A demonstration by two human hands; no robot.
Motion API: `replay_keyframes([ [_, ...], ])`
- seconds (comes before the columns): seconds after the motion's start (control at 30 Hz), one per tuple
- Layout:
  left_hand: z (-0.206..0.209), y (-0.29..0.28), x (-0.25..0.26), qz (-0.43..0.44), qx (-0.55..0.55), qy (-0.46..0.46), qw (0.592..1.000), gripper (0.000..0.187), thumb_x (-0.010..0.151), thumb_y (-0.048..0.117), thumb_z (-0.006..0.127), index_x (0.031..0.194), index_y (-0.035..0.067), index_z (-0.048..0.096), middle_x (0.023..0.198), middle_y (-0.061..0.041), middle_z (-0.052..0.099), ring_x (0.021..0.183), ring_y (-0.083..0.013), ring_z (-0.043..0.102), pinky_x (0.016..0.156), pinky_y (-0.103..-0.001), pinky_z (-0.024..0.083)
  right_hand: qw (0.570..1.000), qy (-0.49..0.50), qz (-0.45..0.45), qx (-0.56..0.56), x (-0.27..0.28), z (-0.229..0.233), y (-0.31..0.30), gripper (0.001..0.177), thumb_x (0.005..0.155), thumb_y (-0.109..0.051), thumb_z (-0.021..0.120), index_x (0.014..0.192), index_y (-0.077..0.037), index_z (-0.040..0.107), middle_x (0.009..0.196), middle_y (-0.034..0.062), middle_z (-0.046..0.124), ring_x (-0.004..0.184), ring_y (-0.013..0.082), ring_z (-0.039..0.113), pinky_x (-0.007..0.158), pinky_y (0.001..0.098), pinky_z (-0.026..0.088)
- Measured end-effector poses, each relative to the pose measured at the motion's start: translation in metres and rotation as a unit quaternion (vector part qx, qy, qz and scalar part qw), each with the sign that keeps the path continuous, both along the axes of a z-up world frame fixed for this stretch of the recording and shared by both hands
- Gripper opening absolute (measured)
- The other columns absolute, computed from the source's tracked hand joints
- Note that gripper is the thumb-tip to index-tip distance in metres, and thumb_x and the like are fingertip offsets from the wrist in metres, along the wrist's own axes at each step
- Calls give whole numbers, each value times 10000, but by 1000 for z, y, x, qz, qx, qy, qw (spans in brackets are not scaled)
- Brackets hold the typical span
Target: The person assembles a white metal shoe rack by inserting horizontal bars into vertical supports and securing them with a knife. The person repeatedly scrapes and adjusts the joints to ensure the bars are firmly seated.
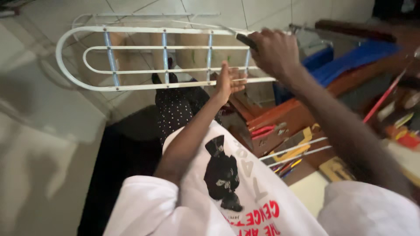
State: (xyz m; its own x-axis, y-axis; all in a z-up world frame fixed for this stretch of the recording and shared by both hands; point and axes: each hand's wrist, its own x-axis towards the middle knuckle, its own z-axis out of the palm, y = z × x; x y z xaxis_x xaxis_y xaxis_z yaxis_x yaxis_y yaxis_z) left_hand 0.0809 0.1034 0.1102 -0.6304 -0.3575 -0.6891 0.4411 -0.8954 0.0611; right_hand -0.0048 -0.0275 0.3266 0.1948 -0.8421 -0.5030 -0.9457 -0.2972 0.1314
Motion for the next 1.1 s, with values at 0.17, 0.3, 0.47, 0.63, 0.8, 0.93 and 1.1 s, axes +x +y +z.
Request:
replay_keyframes([
  [0.17,76,43,30,-92,-141,18,986,782,1022,710,303,1304,43,598,1212,-125,684,1017,-216,665,855,-389,557,609,-377,-697,-35,19,-23,139,275,1082,-294,513,1270,-103,576,861,126,647,672,221,618,601,408,504],
  [0.3,88,70,40,-197,-290,-165,922,598,1052,518,410,1291,25,649,1223,-152,694,1071,-229,662,916,-363,518,567,-406,-707,-117,73,-56,230,372,1056,-307,443,1368,-108,487,1034,61,683,897,188,662,749,337,528],
  [0.47,96,71,74,-457,-444,-268,722,537,1127,374,361,1053,-23,714,837,-221,736,752,-318,722,744,-489,543,594,-427,-663,-159,65,-105,292,384,1096,-364,451,1314,-95,617,1037,93,742,819,171,658,731,326,516],
  [0.63,113,73,88,-496,-550,-369,561,337,1069,321,465,1105,14,600,894,-309,685,872,-534,639,768,-611,473,190,-644,-738,-61,-20,-200,307,476,1017,-449,519,1322,-98,616,1135,37,764,498,51,403,439,223,346],
  [0.8,149,73,63,-510,-534,-411,534,315,1028,329,490,1164,61,587,911,-272,705,876,-520,655,746,-605,486,9,-709,-703,-64,-54,-301,296,337,995,-332,648,1238,-98,640,1015,29,674,490,50,359,403,233,260],
  [0.93,170,70,34,-589,-504,-449,445,319,1028,337,484,1197,82,572,884,-238,720,870,-483,687,756,-602,506,-89,-702,-705,-44,-50,-344,293,203,996,-338,693,1010,-160,597,855,-15,568,465,63,338,391,240,244],
  [1.1,170,73,22,-606,-520,-460,389,335,1003,338,511,1228,98,575,890,-243,703,838,-501,669,704,-625,497,-122,-737,-664,-34,-44,-369,294,171,1010,-261,715,940,-205,569,733,-76,426,478,51,331,404,249,225],
])
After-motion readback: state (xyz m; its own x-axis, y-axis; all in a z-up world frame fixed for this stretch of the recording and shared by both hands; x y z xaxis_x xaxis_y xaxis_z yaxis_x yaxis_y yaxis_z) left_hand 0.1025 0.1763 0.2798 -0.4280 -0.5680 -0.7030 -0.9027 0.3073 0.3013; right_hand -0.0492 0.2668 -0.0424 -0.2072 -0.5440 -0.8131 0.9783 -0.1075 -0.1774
